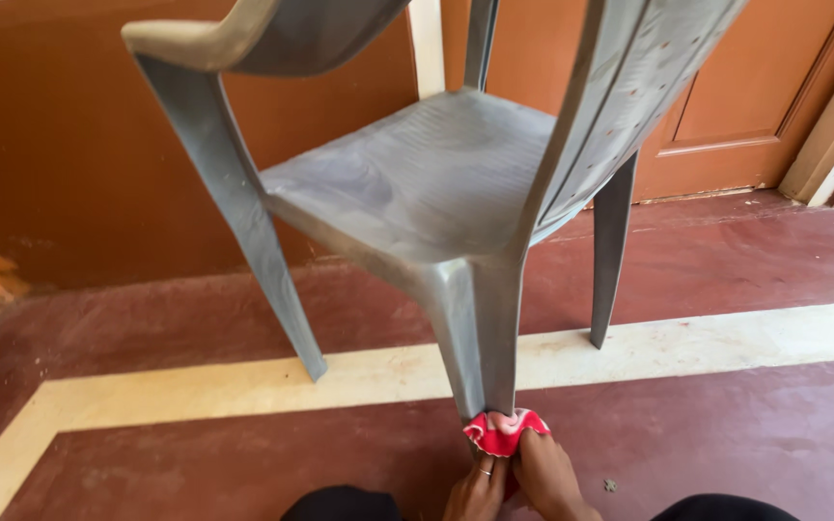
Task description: The person wipes a gray plastic chair with a red and white cloth. They clean the seat, backrest, armrests, and legs of the chair, moving around the object to reach different sides.
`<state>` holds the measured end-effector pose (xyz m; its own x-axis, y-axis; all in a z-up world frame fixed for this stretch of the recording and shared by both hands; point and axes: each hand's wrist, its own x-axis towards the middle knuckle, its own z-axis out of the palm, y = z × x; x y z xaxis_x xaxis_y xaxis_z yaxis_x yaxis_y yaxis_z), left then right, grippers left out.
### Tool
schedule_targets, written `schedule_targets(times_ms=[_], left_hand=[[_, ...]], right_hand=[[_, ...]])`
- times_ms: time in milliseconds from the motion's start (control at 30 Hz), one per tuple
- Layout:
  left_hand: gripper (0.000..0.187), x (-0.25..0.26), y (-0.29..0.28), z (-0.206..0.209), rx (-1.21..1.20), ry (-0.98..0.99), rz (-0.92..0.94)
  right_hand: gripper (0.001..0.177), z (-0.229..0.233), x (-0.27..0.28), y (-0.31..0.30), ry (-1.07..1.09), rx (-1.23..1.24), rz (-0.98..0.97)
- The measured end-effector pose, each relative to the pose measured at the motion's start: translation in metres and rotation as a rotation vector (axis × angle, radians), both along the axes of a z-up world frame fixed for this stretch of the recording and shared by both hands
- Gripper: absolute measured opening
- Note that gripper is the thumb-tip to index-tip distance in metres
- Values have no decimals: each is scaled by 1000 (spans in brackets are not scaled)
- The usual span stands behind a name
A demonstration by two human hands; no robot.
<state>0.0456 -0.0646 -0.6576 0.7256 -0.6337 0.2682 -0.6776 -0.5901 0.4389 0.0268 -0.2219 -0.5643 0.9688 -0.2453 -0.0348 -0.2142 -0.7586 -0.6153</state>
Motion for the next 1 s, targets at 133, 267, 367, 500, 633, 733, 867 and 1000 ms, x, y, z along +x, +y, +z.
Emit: schedule_targets(times_ms=[133, 267, 367, 500, 633, 733, 867, 1000], left_hand=[[61, -12, 12, -32, -135, -62, -44], [60, -29, 15, 0, -291, -196, 44], [64, -35, 21, 68, -482, -341, 72], [68, -32, 46, 204, -545, -376, 108], [65, -2, 65, 335, -705, -396, 170], [50, 37, 74, 387, -589, -627, 321], [26, 74, 88, 394, -554, -691, 377], [21, 105, 107, 388, -576, -695, 362]], right_hand=[[13, 27, -17, 3, 61, -257, 110], [14, 52, -37, 12, -157, -186, 19], [15, 55, -34, 18, -368, -187, -24], [15, 118, -31, 36, -698, -282, 0], [16, 252, -18, 77, -937, -139, 257], [45, 322, 12, 107, -1015, -217, 377], [39, 345, 42, 126, -741, -466, 393], [44, 342, 72, 132, -747, -542, 496]])
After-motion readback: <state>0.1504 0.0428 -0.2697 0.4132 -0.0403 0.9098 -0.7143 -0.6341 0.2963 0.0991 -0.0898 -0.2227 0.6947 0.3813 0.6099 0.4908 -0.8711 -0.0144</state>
